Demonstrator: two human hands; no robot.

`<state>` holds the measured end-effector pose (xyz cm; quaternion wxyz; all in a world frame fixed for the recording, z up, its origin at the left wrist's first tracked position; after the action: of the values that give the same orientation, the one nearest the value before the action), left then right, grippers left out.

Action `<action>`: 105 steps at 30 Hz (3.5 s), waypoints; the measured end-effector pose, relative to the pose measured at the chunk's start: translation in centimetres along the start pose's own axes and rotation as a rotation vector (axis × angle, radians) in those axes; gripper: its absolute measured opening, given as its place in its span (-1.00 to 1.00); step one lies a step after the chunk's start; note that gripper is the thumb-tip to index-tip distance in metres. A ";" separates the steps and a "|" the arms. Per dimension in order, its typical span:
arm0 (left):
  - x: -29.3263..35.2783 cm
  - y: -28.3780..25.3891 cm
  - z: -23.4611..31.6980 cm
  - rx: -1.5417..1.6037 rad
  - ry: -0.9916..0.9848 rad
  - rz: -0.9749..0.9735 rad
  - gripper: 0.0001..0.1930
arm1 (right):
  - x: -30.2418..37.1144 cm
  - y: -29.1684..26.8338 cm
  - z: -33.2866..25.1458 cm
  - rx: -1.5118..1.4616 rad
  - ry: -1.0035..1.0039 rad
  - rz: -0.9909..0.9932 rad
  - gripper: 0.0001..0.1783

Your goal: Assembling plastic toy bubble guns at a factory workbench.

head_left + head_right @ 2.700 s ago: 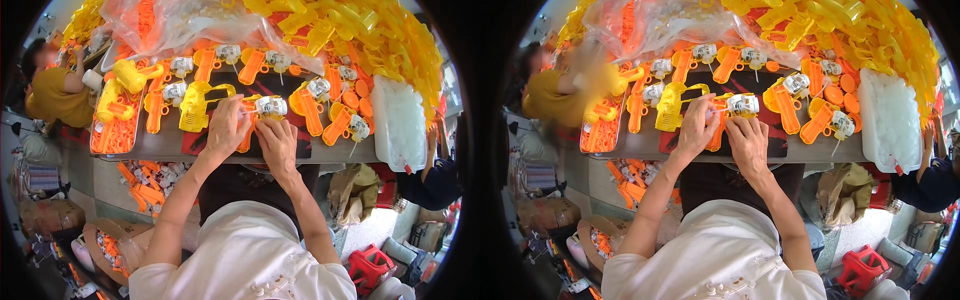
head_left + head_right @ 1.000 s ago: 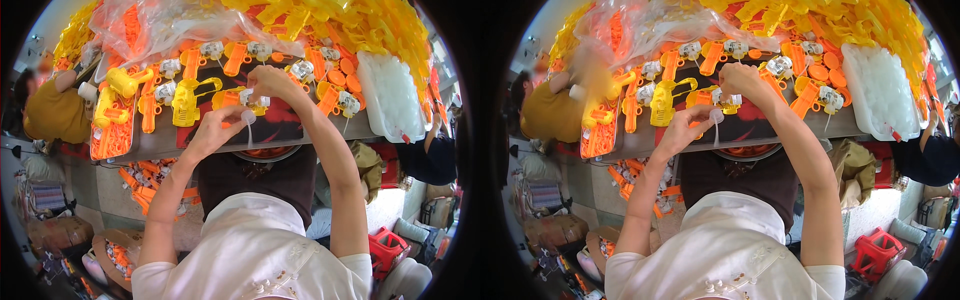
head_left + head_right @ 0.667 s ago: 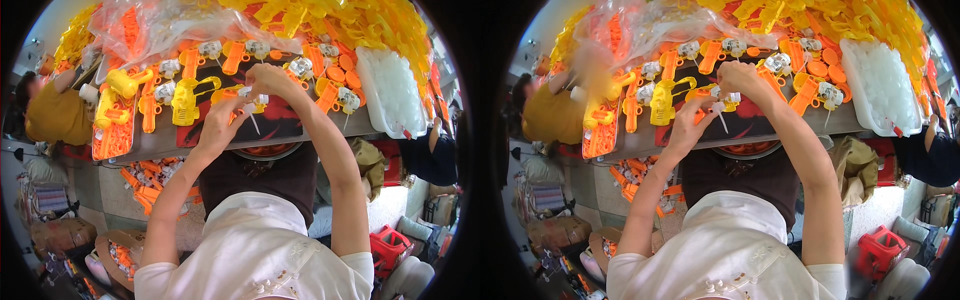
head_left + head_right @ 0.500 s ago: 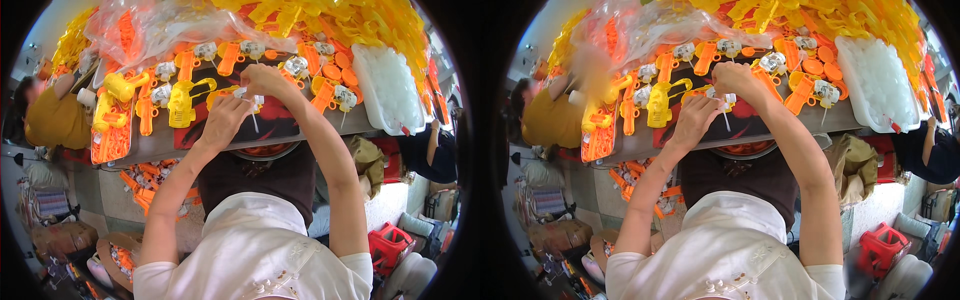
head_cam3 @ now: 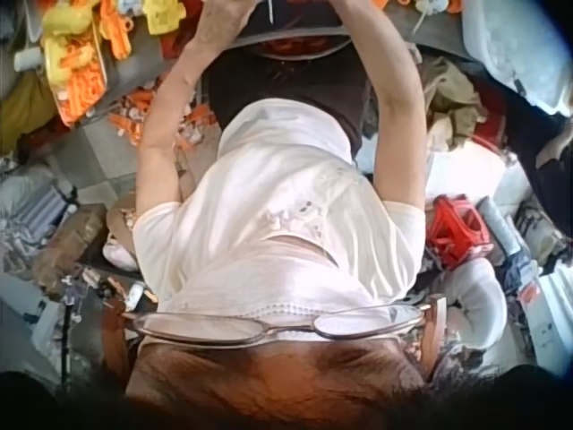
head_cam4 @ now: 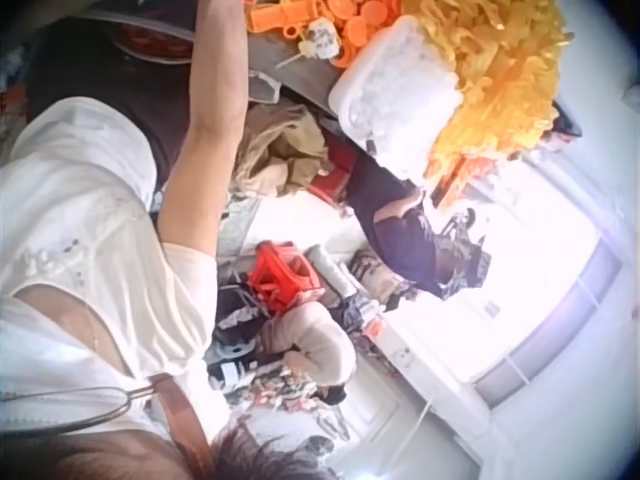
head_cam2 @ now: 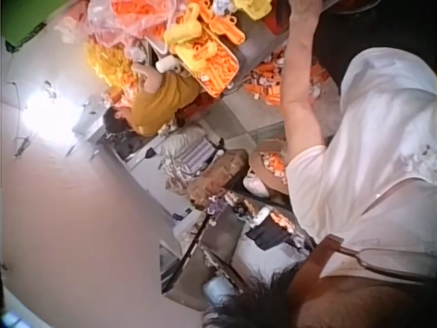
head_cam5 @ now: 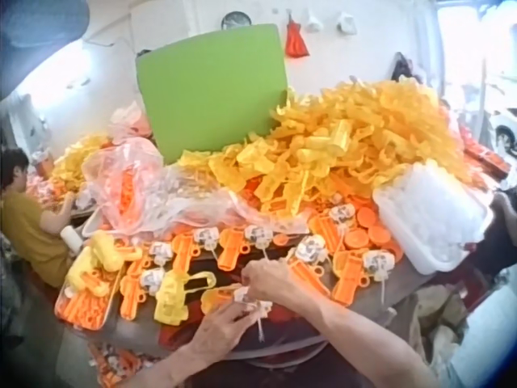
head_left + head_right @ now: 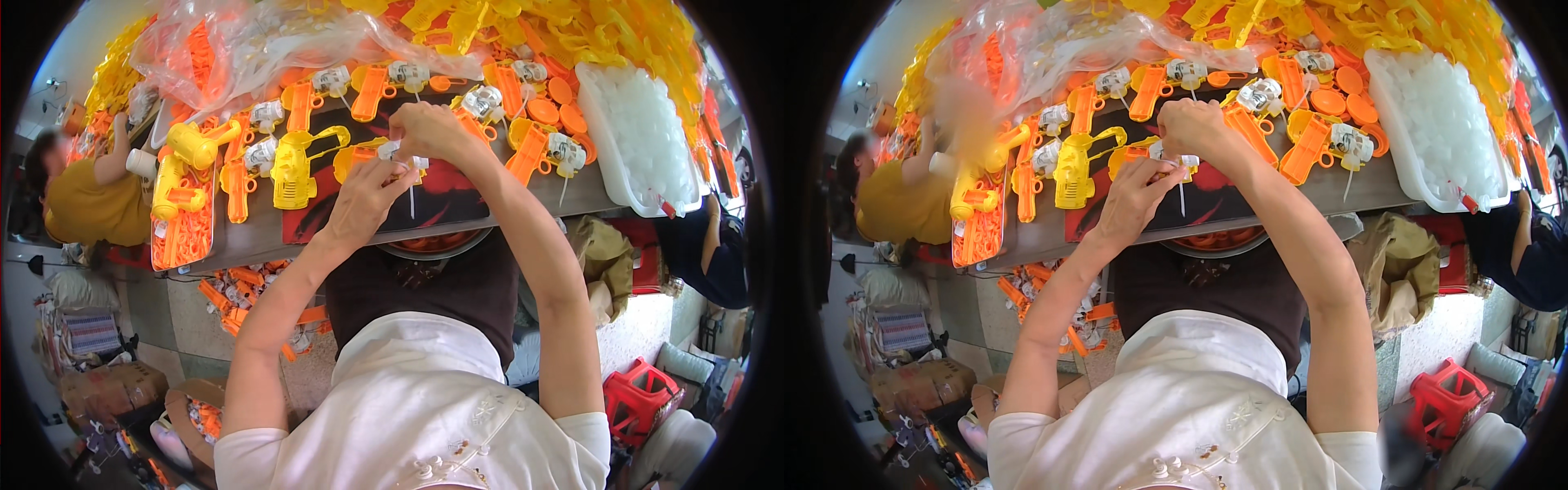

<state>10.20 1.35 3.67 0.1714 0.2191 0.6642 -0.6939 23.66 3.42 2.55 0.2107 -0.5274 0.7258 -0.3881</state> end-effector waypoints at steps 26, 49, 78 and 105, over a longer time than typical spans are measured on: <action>1.0 -1.4 -0.7 -0.248 -0.127 -0.061 -0.67 | 0.9 0.1 -0.5 -0.052 -0.085 0.047 -0.58; 12.5 -6.3 -9.7 -0.417 -0.927 0.141 -0.59 | 5.2 -0.3 -1.8 -0.095 -0.271 0.243 -0.63; -4.6 -5.0 -2.9 0.060 0.085 -0.305 -0.52 | 10.7 3.1 1.9 -0.833 -0.137 0.299 -0.10; -2.4 -0.7 -5.0 -0.052 0.083 -0.650 -0.32 | 7.6 4.0 -0.1 -0.560 -0.221 0.364 0.05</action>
<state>12.23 6.26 5.46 -0.0808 0.0192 0.7233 -0.6855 18.47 -3.05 0.23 0.2008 -0.4655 0.8591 -0.0707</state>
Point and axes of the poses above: each hand's wrist, its own x-axis away from the middle knuckle, its own y-axis out of the palm, z = x × y, the point moved 9 cm from there along -x, towards the middle knuckle, and after that the axes turned 14 degrees about -x, right-handed, at the moved point
